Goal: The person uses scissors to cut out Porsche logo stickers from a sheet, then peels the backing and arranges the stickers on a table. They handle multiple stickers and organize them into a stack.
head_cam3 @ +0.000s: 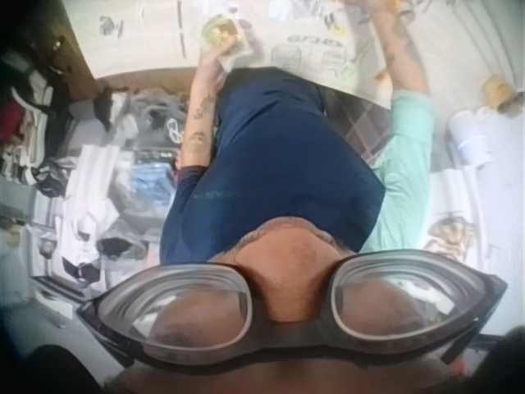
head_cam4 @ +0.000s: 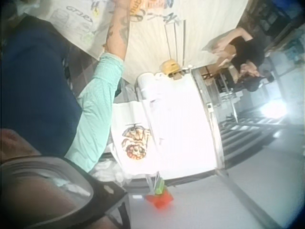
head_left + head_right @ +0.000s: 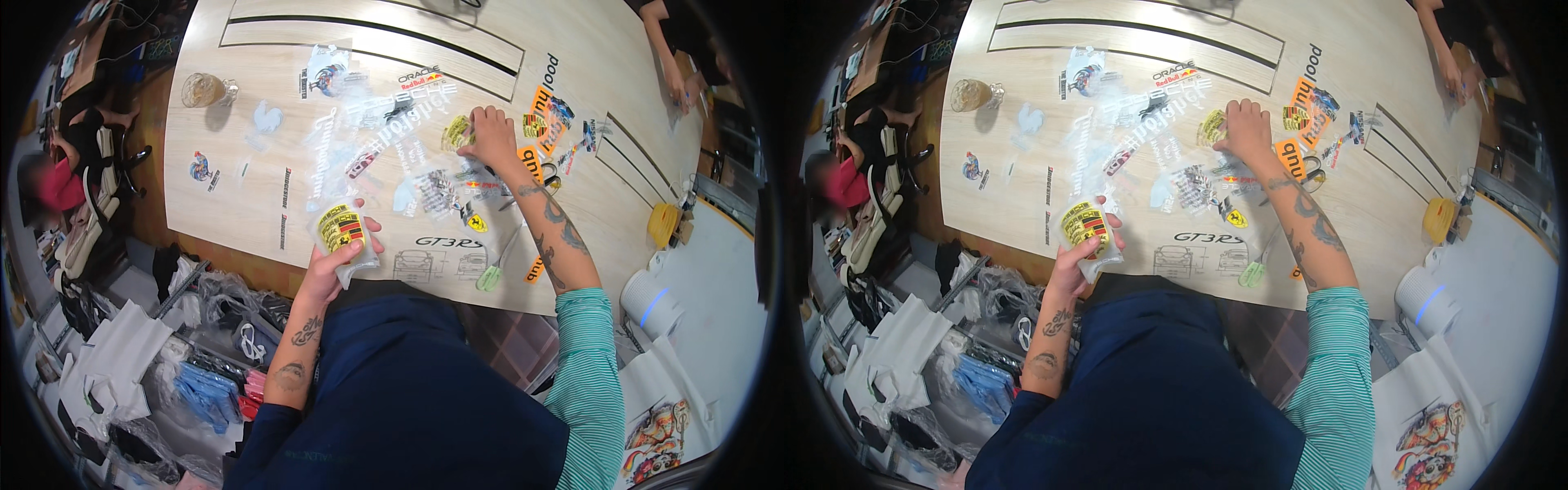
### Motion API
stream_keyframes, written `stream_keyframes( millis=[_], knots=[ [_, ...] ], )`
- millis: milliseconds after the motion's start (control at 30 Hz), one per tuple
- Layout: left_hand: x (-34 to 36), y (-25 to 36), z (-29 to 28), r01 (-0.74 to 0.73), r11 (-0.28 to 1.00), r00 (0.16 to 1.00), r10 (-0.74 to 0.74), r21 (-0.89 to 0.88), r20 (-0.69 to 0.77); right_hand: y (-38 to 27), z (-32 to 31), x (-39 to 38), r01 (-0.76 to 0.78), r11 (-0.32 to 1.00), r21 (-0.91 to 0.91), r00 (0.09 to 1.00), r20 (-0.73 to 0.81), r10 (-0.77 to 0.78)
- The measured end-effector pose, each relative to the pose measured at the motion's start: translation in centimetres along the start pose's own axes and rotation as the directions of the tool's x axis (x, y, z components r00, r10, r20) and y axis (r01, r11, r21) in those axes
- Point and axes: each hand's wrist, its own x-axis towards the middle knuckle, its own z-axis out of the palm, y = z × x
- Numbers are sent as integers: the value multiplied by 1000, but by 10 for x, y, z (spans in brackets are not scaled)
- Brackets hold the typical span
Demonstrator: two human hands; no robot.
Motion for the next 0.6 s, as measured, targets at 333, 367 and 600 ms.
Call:
stream_keyframes(
  millis=[333, 367, 600],
  knots=[
    [-18, -3, 7, -13, 998, 1000, 13, -58, 9, -10, -12, 8, 94, 996, -4, 979, 182, -92],
    [-19, -4, 7, -16, 998, 1000, 17, -59, 12, -13, -13, 9, 76, 997, -15, 975, 212, -71],
    [-37, -15, 6, -23, 998, 1000, 24, -50, 20, -4, -1, 4, 222, 975, -33, 969, 117, -216]
  ],
)
